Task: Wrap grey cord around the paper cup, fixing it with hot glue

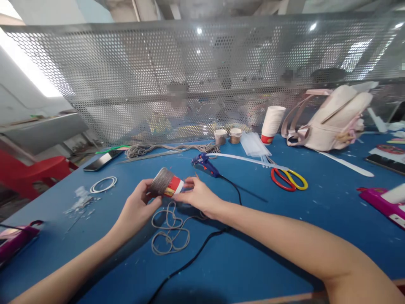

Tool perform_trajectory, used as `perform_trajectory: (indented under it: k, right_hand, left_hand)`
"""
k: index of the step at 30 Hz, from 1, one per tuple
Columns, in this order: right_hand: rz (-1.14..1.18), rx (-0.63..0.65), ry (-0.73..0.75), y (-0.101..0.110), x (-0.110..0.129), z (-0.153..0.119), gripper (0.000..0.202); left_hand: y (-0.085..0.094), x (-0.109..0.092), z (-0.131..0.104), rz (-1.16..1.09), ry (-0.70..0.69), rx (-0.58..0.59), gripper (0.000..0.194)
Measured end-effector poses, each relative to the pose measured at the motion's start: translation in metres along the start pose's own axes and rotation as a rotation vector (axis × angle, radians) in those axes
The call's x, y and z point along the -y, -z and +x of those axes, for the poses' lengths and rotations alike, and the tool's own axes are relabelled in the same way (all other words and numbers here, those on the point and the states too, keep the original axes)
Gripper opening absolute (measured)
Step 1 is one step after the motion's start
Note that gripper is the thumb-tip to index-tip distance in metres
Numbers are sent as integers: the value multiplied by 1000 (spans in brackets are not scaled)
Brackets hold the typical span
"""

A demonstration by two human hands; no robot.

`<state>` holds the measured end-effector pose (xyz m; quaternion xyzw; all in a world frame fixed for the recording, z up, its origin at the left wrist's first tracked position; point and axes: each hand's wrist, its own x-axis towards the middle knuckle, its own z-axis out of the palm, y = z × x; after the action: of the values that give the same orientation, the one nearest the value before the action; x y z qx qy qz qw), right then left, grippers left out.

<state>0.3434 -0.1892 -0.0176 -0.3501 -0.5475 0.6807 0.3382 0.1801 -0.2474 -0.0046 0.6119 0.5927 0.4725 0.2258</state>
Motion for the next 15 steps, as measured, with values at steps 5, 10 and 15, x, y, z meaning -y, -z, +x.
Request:
perform_trajectory:
  k: [5, 10, 15]
  right_hand:
    - [167, 188, -196, -12, 6, -4, 32]
    - [-416, 27, -56, 0, 10, -11, 23]
    - [-883, -32, 456, 8, 14, -14, 3]
  left_hand:
    - [5, 4, -1, 155, -46, 12, 25]
    - [7, 7, 2, 198, 5, 66, 29]
    - [4, 10, 4, 31, 85, 172, 33]
